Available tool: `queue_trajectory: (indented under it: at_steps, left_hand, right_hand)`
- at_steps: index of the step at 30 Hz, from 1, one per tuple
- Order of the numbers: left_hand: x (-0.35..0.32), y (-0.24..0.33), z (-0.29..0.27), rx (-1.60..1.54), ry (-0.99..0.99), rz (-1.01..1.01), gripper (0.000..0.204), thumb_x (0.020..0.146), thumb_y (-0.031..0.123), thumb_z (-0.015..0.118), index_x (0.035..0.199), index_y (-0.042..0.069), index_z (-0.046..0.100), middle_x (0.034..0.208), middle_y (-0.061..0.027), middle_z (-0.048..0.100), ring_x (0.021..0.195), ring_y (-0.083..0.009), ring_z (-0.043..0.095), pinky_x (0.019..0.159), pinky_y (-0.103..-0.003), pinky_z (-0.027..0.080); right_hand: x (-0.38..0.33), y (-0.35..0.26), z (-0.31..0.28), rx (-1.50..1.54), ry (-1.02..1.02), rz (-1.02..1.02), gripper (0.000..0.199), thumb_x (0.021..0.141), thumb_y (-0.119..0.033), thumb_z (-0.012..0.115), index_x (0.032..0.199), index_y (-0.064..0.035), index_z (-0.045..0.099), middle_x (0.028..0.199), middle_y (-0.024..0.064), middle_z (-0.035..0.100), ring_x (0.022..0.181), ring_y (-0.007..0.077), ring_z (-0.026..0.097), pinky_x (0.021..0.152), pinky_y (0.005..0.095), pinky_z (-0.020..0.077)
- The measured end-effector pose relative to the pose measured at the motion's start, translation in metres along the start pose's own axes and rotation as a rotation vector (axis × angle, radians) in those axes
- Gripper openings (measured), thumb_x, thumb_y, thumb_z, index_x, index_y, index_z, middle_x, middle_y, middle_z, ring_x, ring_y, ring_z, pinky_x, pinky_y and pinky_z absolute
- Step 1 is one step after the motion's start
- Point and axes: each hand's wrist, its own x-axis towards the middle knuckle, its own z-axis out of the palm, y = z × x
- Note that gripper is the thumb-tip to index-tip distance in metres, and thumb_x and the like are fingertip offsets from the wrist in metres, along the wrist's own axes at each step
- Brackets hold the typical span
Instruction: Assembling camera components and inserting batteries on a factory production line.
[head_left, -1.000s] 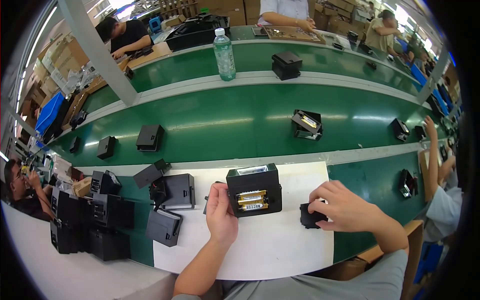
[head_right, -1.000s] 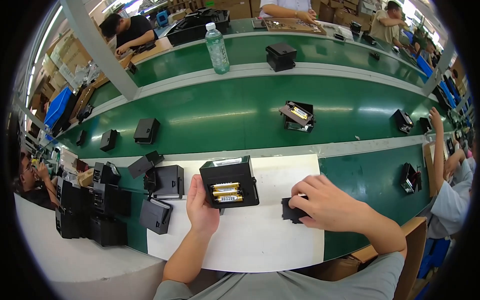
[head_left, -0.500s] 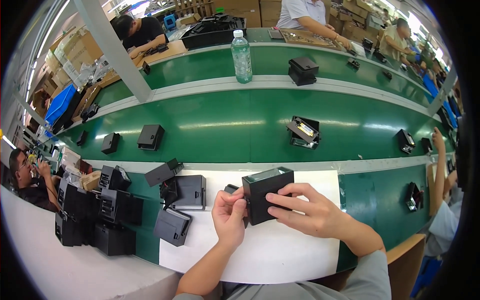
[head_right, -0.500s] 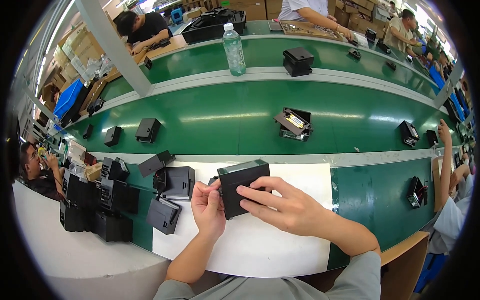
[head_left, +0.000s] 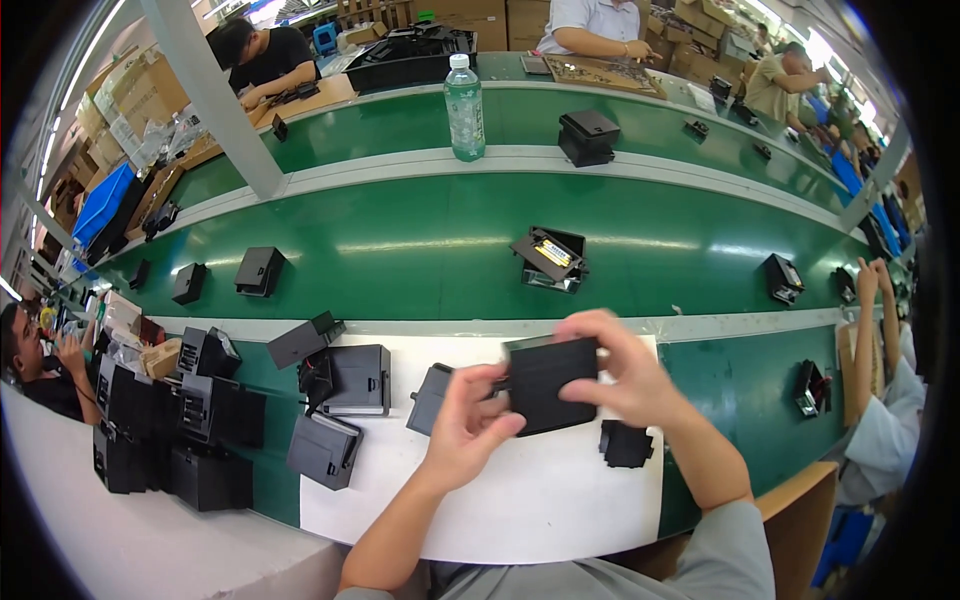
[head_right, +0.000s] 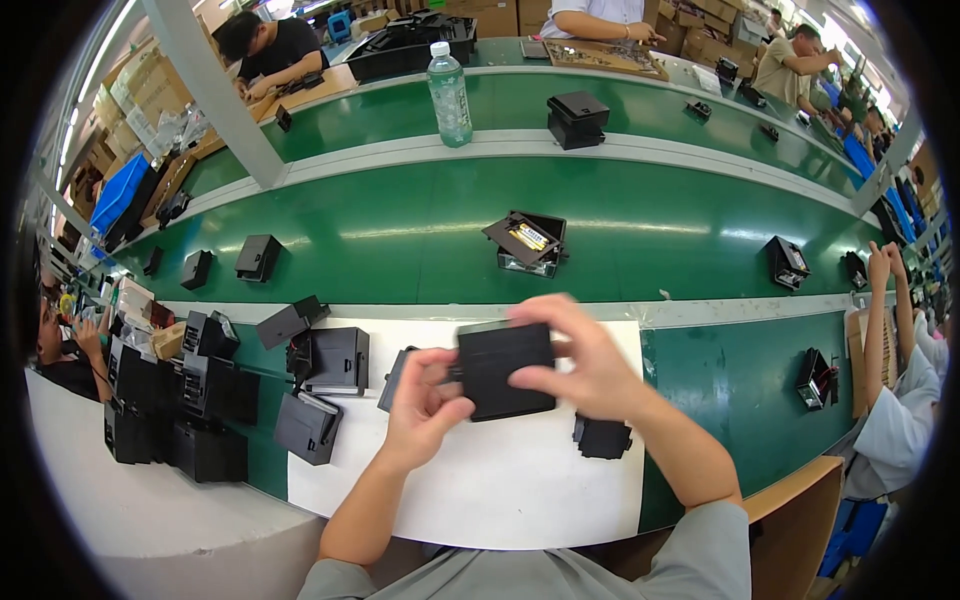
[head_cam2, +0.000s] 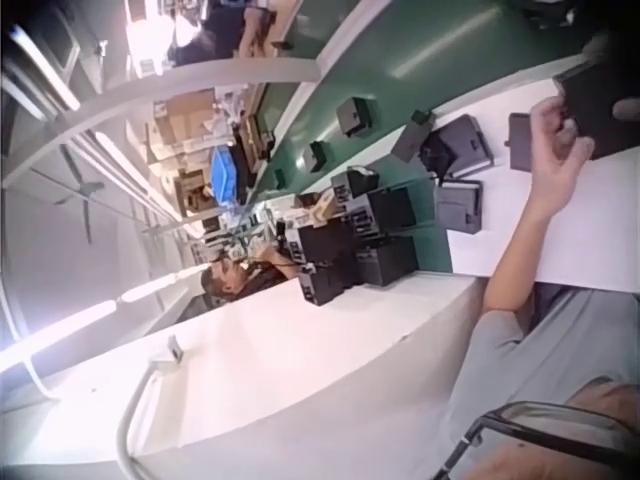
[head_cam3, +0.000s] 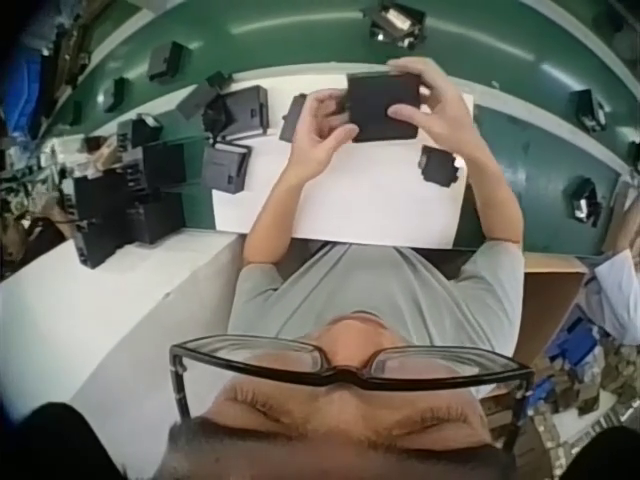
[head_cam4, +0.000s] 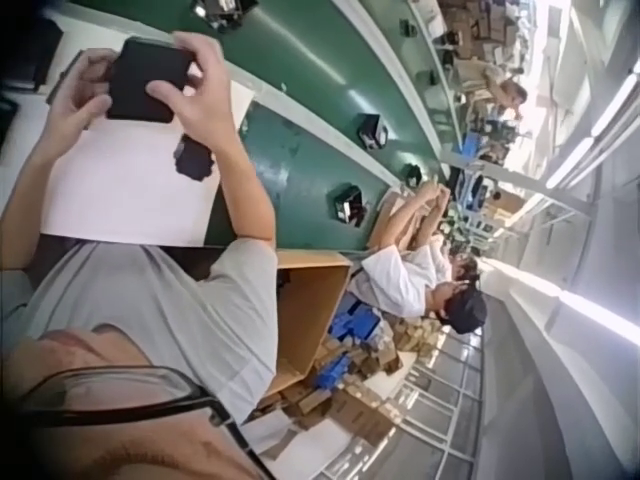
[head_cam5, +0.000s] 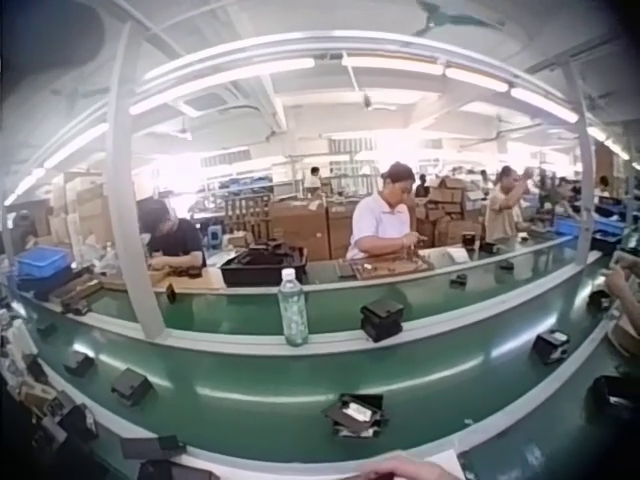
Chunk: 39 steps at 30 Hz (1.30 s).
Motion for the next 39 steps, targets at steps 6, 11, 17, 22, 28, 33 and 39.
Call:
queue_trajectory:
  at_steps: [6, 11, 17, 22, 28, 33, 39]
  left_hand:
    - [0.012, 0.005, 0.000, 1.008, -0.071, 0.441, 0.031, 0.079, 0.000, 0.068, 0.108, 0.003, 0.056, 0.121, -0.0128, 0.062, 0.105, -0.0249, 0.062, 0.088, -0.031, 0.049]
    - [0.010, 0.002, -0.008, 1.205, -0.090, 0.434, 0.022, 0.080, 0.008, 0.070, 0.101, 0.003, 0.061, 0.118, -0.0094, 0.065, 0.111, -0.0250, 0.061, 0.093, -0.034, 0.047]
    - [0.012, 0.000, -0.015, 1.127, -0.110, 0.421, 0.026, 0.081, 0.009, 0.070, 0.104, 0.004, 0.060, 0.121, -0.0106, 0.062, 0.114, -0.0275, 0.059, 0.095, -0.034, 0.045]
    - [0.014, 0.001, -0.019, 1.109, 0.099, 0.441, 0.038, 0.080, 0.009, 0.070, 0.115, 0.003, 0.055, 0.130, -0.0156, 0.055, 0.119, -0.0303, 0.054, 0.097, -0.036, 0.043]
    - [0.018, 0.007, -0.016, 0.823, 0.232, 0.519, 0.063, 0.080, 0.010, 0.070, 0.134, 0.003, 0.038, 0.142, -0.0214, 0.040, 0.126, -0.0320, 0.046, 0.100, -0.040, 0.041]
    - [0.014, -0.001, -0.022, 0.575, 0.187, 0.640, 0.078, 0.080, 0.010, 0.071, 0.144, 0.002, 0.027, 0.144, -0.0210, 0.036, 0.128, -0.0315, 0.042, 0.103, -0.042, 0.040]
    - [0.012, -0.006, -0.028, 0.415, 0.257, 0.457, 0.082, 0.078, 0.009, 0.073, 0.145, 0.002, 0.025, 0.140, -0.0204, 0.039, 0.125, -0.0312, 0.045, 0.102, -0.040, 0.041]
  right_hand:
    - [0.041, 0.065, -0.138, -0.047, 0.450, 0.411, 0.046, 0.076, -0.008, 0.074, 0.119, -0.0036, 0.058, 0.104, 0.0106, 0.063, 0.091, 0.0198, 0.059, 0.083, 0.0301, 0.0486]
    - [0.134, 0.063, -0.160, -0.865, -0.158, 0.629, 0.066, 0.066, -0.022, 0.083, 0.123, -0.0005, 0.058, 0.124, 0.0138, 0.059, 0.105, 0.0262, 0.058, 0.097, 0.0338, 0.0442]
    - [0.209, 0.077, -0.043, -0.899, -0.596, -0.151, 0.118, 0.050, -0.024, 0.090, 0.147, -0.0057, 0.026, 0.152, 0.0148, 0.028, 0.134, 0.0326, 0.036, 0.113, 0.0395, 0.0313]
    - [0.208, 0.066, -0.024, -0.756, -0.687, 0.089, 0.104, 0.056, -0.022, 0.087, 0.142, -0.0049, 0.032, 0.145, 0.0149, 0.038, 0.127, 0.0315, 0.044, 0.104, 0.0382, 0.0399]
    - [0.120, 0.006, 0.035, 0.019, -0.271, 0.166, 0.085, 0.065, -0.024, 0.083, 0.136, -0.0060, 0.039, 0.131, 0.0130, 0.050, 0.118, 0.0288, 0.049, 0.096, 0.0380, 0.0438]
    - [0.053, -0.004, 0.058, 0.401, -0.006, 0.081, 0.083, 0.068, -0.026, 0.081, 0.137, -0.0077, 0.038, 0.127, 0.0142, 0.051, 0.114, 0.0263, 0.051, 0.097, 0.0388, 0.0436]
    - [0.027, 0.009, 0.064, 0.599, -0.033, 0.099, 0.065, 0.081, -0.015, 0.071, 0.135, -0.0057, 0.037, 0.141, 0.0114, 0.041, 0.119, 0.0228, 0.048, 0.100, 0.0376, 0.0397]
